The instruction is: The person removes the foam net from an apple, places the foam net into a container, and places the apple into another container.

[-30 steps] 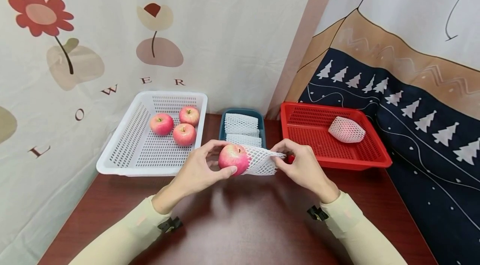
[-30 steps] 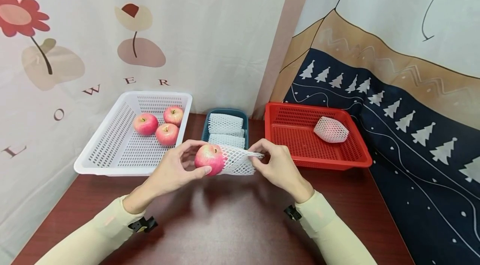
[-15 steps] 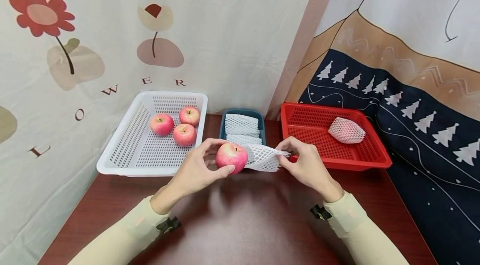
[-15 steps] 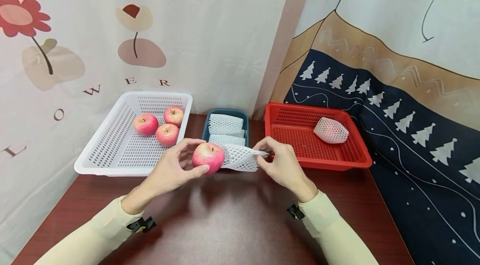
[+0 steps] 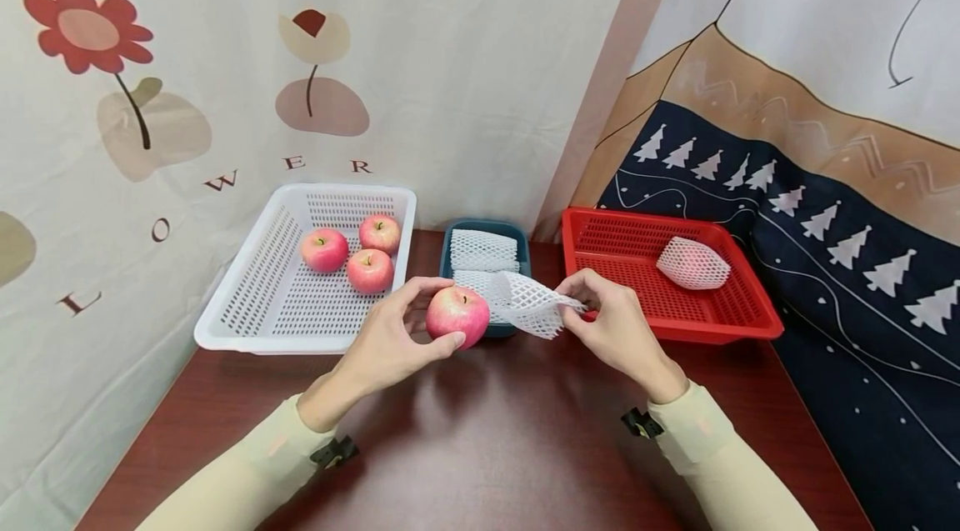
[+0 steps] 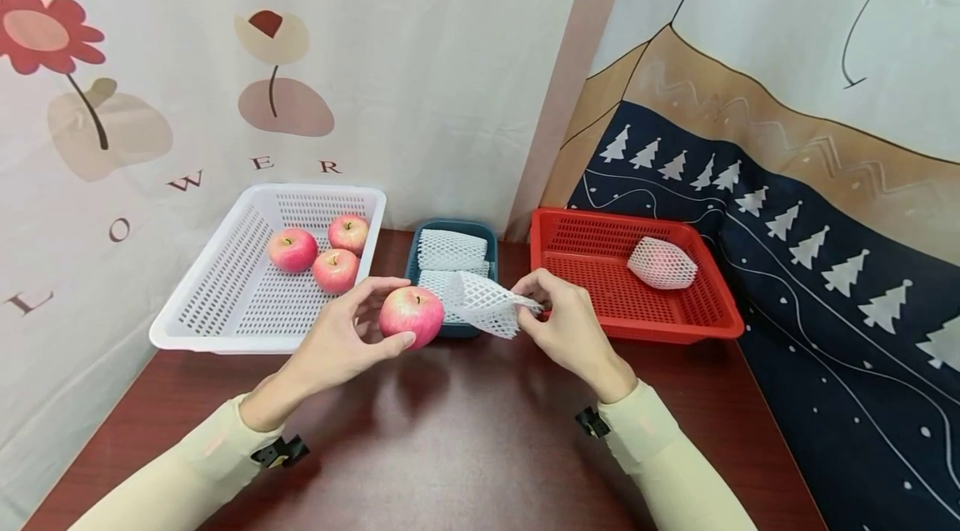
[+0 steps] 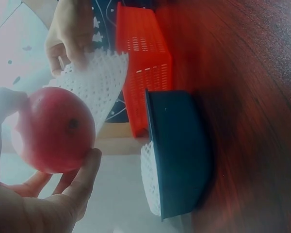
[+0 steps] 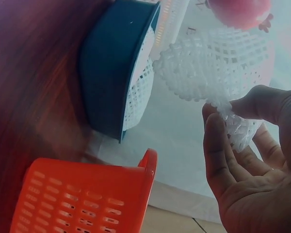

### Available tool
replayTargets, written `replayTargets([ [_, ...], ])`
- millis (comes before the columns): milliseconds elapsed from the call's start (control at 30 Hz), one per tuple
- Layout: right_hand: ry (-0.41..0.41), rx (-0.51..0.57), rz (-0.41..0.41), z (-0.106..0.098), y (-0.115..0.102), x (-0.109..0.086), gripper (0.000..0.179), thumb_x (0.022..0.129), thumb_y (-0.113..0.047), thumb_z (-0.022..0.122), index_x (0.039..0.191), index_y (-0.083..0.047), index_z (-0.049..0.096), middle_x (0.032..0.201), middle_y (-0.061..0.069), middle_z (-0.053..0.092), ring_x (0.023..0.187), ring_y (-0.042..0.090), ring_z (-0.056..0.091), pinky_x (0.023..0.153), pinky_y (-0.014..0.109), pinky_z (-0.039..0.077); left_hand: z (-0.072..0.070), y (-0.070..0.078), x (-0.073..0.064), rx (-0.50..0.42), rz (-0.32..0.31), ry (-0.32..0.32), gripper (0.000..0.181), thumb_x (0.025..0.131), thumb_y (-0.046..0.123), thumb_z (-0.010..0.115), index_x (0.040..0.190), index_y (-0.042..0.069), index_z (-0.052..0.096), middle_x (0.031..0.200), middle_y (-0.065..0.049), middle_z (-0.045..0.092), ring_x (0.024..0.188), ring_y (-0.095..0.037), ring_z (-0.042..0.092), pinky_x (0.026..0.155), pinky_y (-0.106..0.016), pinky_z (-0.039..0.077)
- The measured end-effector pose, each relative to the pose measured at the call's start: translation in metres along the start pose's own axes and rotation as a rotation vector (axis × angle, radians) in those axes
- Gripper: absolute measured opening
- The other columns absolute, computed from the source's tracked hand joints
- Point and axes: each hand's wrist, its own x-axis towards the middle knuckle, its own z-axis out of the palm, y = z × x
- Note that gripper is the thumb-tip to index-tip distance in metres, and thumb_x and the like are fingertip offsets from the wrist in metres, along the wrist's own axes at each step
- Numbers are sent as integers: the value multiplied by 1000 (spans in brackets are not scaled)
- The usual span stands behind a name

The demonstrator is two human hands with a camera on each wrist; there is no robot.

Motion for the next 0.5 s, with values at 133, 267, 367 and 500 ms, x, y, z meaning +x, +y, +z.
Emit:
replayTargets([
  [133,8,-25,-15,2,-1,4,32,97,-1,89,123,-15,77,117,7,87,97,20,79,87,22,67,-2,0,-1,10,2,8,66,92,26,102,150,27,70,139,0,80,109,-14,84,97,-24,69],
  [267,15,-52,-33,5,-3,9,30,98,-1,88,122,-14,77,116,7,87,96,19,78,87,25,68,-3,-1,-2,12,2,13,68,91,25,102,151,26,69,139,0,80,108,-14,84,96,-25,70],
  [367,24,-72,-49,7,-6,12,29,97,-1,89,121,-13,77,115,8,86,95,19,78,87,30,70,-4,-1,-3,21,2,17,69,91,26,102,152,24,69,140,-2,80,106,-13,83,95,-25,70],
  [500,34,-98,-68,9,-9,19,30,96,0,89,121,-12,77,116,10,86,96,21,78,87,41,73,-6,-3,-3,45,3,28,69,91,29,102,152,23,69,137,-2,81,103,-13,82,93,-26,70],
])
